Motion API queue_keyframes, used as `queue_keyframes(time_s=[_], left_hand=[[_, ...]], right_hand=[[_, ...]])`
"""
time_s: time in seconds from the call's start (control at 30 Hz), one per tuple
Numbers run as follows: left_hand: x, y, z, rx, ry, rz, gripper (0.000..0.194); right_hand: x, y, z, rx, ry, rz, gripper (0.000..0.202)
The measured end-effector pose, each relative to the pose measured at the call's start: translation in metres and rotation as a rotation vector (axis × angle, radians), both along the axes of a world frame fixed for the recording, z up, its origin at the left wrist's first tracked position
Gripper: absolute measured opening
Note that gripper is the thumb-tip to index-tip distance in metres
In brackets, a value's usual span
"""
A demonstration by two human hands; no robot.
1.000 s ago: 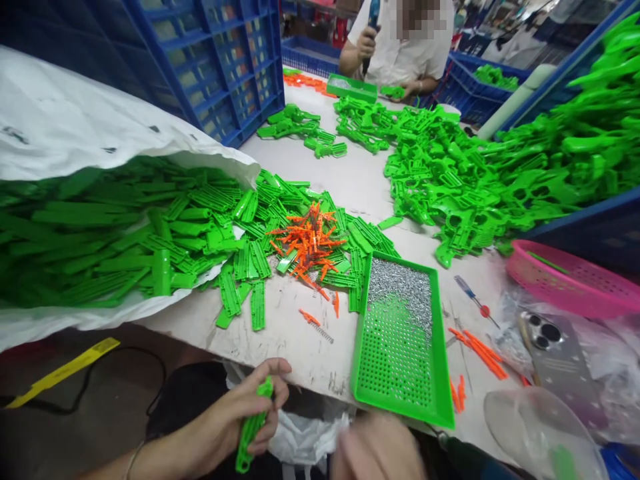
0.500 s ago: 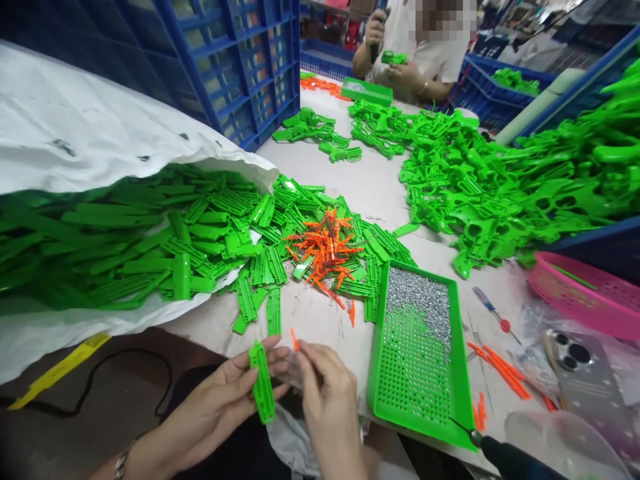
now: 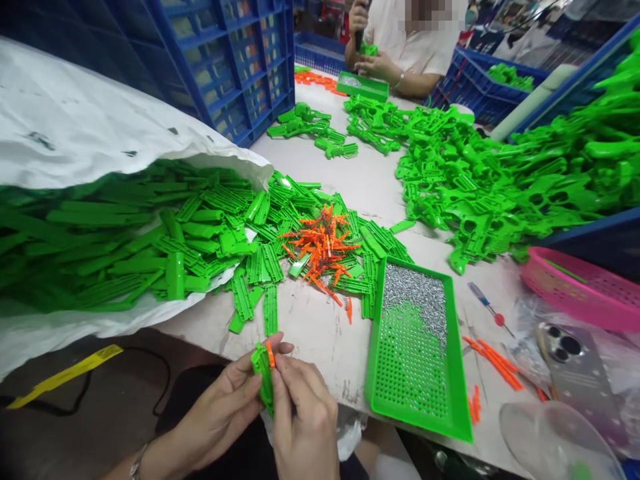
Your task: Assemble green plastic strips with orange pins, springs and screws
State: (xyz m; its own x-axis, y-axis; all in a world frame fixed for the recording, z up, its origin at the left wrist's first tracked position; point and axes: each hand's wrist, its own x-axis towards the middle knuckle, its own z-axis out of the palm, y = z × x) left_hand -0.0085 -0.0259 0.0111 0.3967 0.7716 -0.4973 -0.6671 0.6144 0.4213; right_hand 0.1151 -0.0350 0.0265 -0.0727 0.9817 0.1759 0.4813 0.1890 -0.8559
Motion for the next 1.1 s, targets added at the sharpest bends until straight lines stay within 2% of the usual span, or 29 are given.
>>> queue_keyframes(time_s=[0.13,0.23,0.33,0.4,0.47,0.53,0.6,0.7,0.8,0.87,0.97,1.03,1.1], left_hand=[[0.001,0.001,-0.001,-0.009,0.016,-0.002,0.038],[0.001,0.002,-0.001,0.001,0.014,-0.010,0.039],[-0.003,0.002,-0.001,-0.016,-0.043,0.001,0.039],[-0.009,0.002,0.000,-0.033,-0.087,-0.009,0.039],[-0.019,0.002,0.001,-0.050,-0.088,-0.013,0.037],[-0.031,0.001,0.003,-0.068,-0.017,0.031,0.034],[-0.043,0.001,0.005,-0.082,0.078,0.099,0.031],[-0.059,0.000,0.006,-0.092,0.140,0.143,0.030],[-0.065,-0.001,0.007,-0.106,0.129,0.145,0.029],[-0.066,-0.001,0.008,-0.115,0.126,0.143,0.028],[-0.063,0.001,0.007,-0.115,0.126,0.135,0.027],[-0.059,0.004,0.006,-0.101,0.120,0.108,0.026],[-0.052,0.008,0.006,-0.082,0.106,0.053,0.026]], right_hand=[[-0.002,-0.003,-0.004,-0.007,-0.077,0.046,0.028],[0.000,-0.003,-0.005,-0.041,-0.088,0.150,0.033],[0.008,0.007,0.004,-0.154,-0.111,0.292,0.037],[0.013,0.018,0.010,-0.298,-0.074,0.403,0.032],[0.013,0.031,0.011,-0.404,0.031,0.398,0.024],[0.004,0.043,0.005,-0.346,0.050,0.248,0.023],[-0.014,0.054,-0.007,-0.171,-0.087,0.104,0.018],[-0.047,0.067,-0.021,-0.006,-0.401,0.125,0.021],[-0.063,0.074,-0.018,0.038,-0.549,0.141,0.020],[-0.053,0.074,-0.006,0.041,-0.519,0.124,0.014],[-0.010,0.067,0.011,-0.024,-0.431,0.164,0.018],[0.024,0.062,0.014,-0.115,-0.482,0.264,0.027],[0.050,0.060,0.008,-0.180,-0.590,0.289,0.028]])
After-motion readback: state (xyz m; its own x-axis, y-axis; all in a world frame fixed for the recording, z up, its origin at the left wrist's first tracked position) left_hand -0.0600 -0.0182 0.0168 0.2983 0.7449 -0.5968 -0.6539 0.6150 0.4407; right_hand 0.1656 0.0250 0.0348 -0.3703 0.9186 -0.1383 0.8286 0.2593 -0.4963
